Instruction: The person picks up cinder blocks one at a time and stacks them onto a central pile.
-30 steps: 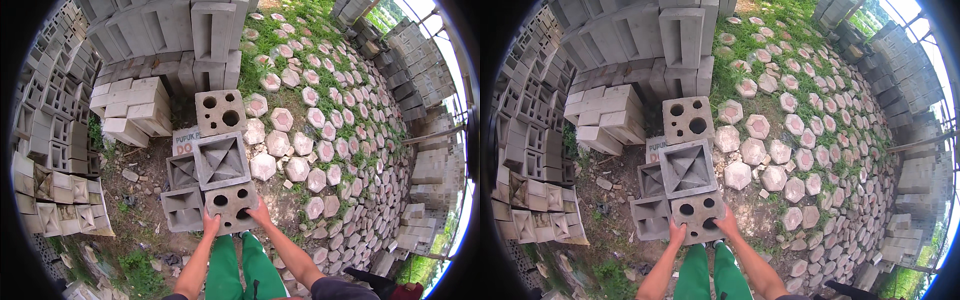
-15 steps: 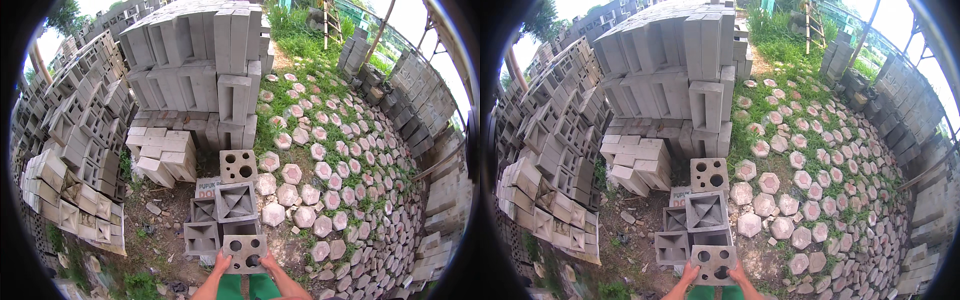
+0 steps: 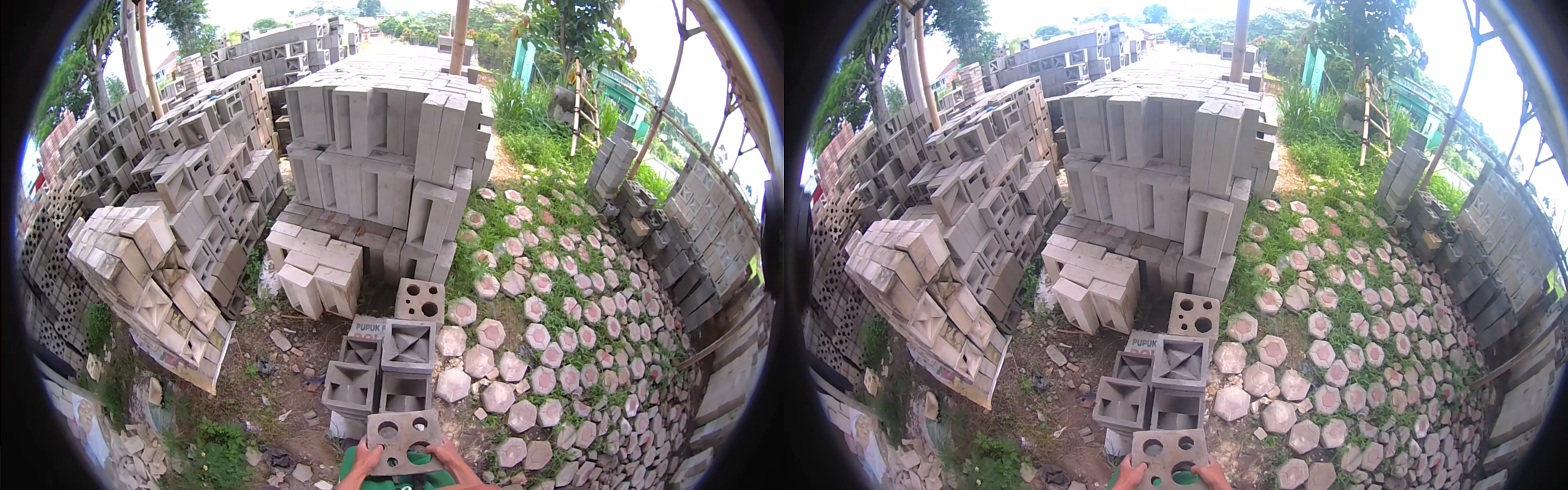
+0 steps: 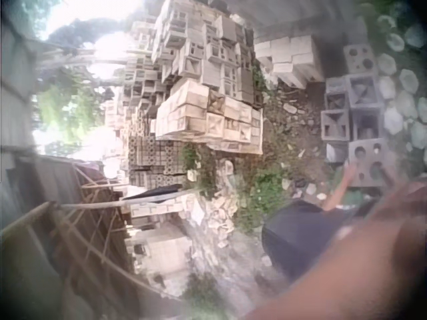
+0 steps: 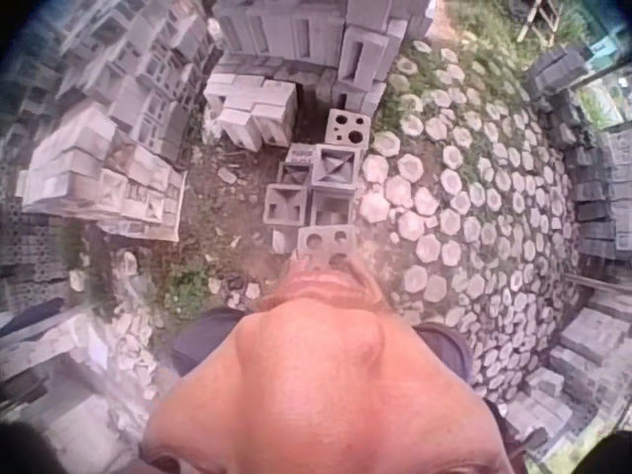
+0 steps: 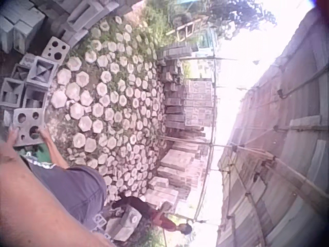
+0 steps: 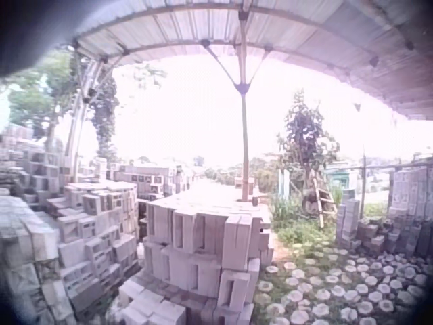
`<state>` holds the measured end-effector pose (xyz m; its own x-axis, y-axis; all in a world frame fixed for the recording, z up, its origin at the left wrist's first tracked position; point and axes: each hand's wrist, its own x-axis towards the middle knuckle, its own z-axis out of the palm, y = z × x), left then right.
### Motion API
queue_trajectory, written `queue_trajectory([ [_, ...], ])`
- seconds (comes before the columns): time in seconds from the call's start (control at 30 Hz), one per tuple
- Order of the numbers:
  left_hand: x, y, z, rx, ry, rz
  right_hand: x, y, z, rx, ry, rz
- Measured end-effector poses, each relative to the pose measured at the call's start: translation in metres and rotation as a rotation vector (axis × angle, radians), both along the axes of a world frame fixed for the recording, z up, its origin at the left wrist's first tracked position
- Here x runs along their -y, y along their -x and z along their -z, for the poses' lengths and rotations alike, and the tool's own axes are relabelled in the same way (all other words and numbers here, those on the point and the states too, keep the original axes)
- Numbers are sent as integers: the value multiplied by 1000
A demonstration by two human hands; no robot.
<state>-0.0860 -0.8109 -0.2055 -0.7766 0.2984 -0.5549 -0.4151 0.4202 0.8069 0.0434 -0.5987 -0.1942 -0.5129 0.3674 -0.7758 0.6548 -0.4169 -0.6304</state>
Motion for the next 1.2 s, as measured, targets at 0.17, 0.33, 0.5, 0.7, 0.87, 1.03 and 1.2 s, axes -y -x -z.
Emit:
queue_trajectory([
  [0.17, 16, 11, -50, -79, 7, -64, 11, 37, -57, -159, -18, -41],
  [0.33, 51, 1, -25, -55, -55, -271, 25, 72, -71, -172, -101, -260],
  [0.5, 120, -17, -30, -70, -69, -576, 95, 104, -80, -291, -58, -456],
  [0.7, 211, -37, -64, 42, -46, -830, 181, 143, -80, -208, 34, -743],
  [0.87, 278, -69, -103, 11, -157, -1162, 280, 170, -106, -268, 30, -978],
  [1.03, 338, -95, -100, -208, -42, -1382, 359, 182, -107, -335, 142, -1153],
  [1.2, 356, -122, -128, -193, -113, -1600, 415, 191, -98, -345, 175, -1371],
])
